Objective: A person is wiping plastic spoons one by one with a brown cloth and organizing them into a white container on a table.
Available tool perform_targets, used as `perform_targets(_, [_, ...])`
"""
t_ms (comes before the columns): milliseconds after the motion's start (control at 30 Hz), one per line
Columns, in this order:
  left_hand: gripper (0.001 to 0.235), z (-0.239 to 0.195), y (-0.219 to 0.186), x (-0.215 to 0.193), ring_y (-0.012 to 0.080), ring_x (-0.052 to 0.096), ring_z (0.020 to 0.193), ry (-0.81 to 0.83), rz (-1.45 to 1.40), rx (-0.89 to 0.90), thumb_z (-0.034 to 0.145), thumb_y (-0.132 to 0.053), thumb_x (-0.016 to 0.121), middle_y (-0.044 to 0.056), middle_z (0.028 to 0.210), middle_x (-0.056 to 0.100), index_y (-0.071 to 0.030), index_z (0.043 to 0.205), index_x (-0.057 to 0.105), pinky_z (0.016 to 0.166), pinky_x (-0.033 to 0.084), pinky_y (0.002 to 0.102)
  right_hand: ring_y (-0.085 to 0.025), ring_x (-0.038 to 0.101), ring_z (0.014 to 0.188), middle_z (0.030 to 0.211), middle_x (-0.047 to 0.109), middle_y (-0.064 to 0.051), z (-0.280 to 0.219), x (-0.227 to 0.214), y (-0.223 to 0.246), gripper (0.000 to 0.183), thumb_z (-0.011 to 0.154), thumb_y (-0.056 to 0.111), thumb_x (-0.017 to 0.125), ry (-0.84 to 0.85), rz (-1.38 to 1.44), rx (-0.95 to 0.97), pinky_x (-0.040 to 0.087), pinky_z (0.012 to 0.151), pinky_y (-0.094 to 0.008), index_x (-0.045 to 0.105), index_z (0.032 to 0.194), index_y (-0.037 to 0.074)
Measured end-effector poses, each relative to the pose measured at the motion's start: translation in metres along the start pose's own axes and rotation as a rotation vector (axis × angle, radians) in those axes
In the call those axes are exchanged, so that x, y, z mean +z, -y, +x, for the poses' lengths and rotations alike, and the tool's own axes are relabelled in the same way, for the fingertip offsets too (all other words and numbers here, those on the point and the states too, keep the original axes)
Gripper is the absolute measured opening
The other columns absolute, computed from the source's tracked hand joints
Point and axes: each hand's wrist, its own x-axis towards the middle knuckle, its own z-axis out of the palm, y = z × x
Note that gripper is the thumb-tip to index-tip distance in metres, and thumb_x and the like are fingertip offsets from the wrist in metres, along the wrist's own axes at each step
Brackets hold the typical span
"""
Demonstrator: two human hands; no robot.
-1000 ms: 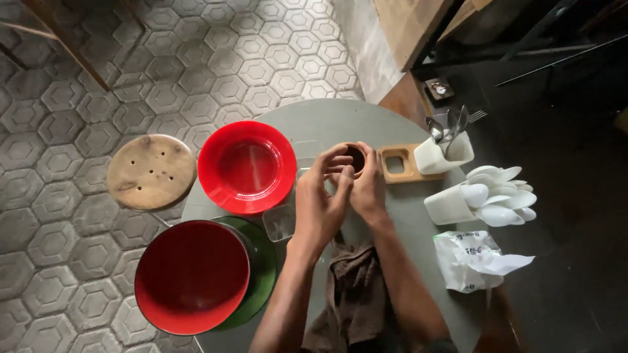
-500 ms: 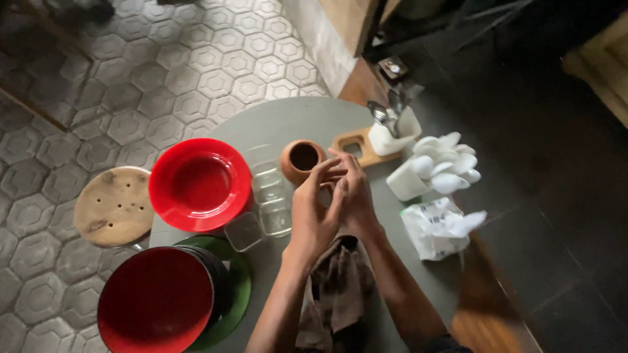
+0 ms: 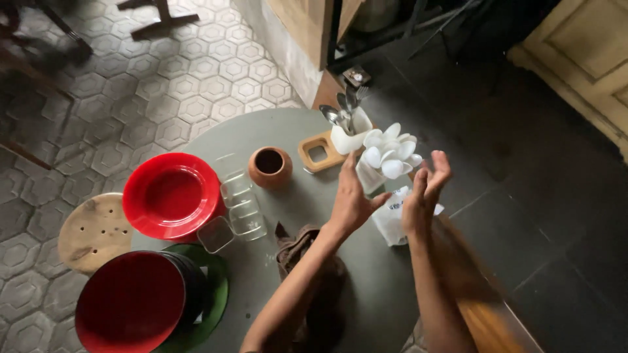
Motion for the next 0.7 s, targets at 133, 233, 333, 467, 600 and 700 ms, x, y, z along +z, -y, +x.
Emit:
perform_targets(133, [0.121,0.005,0.014,0.022,0.0531,0.043,0.139,0.002,0.075,-0.036,0.067,-0.022,0.092,0.037,0.149,0.042,0.012,0.157,0.019,0.116,0.034,0.065,-0.048,0.036,0.146,0.158,0.034,-0.031,0.011,0.02,0.007,0.064,0.112,0.052,0.025,0.11,0.031,0.148,0.03,0.121,-0.06,0.021,0.16,0.009])
perform_targets(233, [0.108,0.008,0.029,0.023,0.0491,0.055,0.128,-0.028,0.11,-0.025,0.075,-0.027,0.087,0.032,0.138,0.053,0.009,0.156,0.025,0.111,0.045,0.057,-0.052,0.035,0.143,0.158,0.025,-0.033,0.005,0.026,0.015,0.085,0.104,0.073,0.024,0.197,0.066,0.206,0.046,0.106,-0.062,0.021,0.16,0.009])
perform_targets(333, [0.103,0.003,0.04,0.013,0.0411,0.06,0.125,0.054,0.206,-0.074,0.072,-0.027,0.085,0.021,0.137,0.055,0.0,0.157,0.032,0.107,0.051,0.051,-0.054,0.033,0.142,0.157,0.021,-0.035,-0.003,0.022,0.005,0.079,0.106,0.068,0.024,0.211,0.046,0.225,0.05,0.101,-0.063,0.023,0.16,0.01])
perform_targets(467, [0.097,-0.006,0.039,-0.003,0.0359,0.062,0.125,0.095,0.204,-0.131,0.071,-0.032,0.081,0.012,0.141,0.055,-0.009,0.156,0.038,0.104,0.053,0.049,-0.048,0.032,0.145,0.161,0.015,-0.032,-0.02,0.024,0.027,0.082,0.102,0.071,0.029,0.234,0.073,0.307,0.049,0.105,-0.056,0.019,0.162,0.015])
perform_targets(600, [0.093,-0.008,0.044,-0.005,0.0401,0.064,0.122,0.096,0.194,-0.133,0.072,-0.034,0.079,0.011,0.142,0.056,-0.01,0.153,0.042,0.106,0.054,0.054,-0.05,0.033,0.143,0.154,0.026,-0.036,-0.014,0.016,0.011,0.073,0.109,0.06,0.032,0.188,0.111,0.208,0.043,0.109,-0.061,0.024,0.159,0.007])
perform_targets(700, [0.091,-0.009,0.034,-0.012,0.0424,0.06,0.126,0.114,0.165,-0.132,0.076,-0.033,0.078,0.015,0.145,0.054,-0.008,0.154,0.04,0.11,0.049,0.059,-0.048,0.038,0.14,0.149,0.037,-0.036,-0.003,0.008,0.007,0.068,0.111,0.053,0.033,0.231,0.092,0.188,0.044,0.104,-0.063,0.034,0.155,0.001])
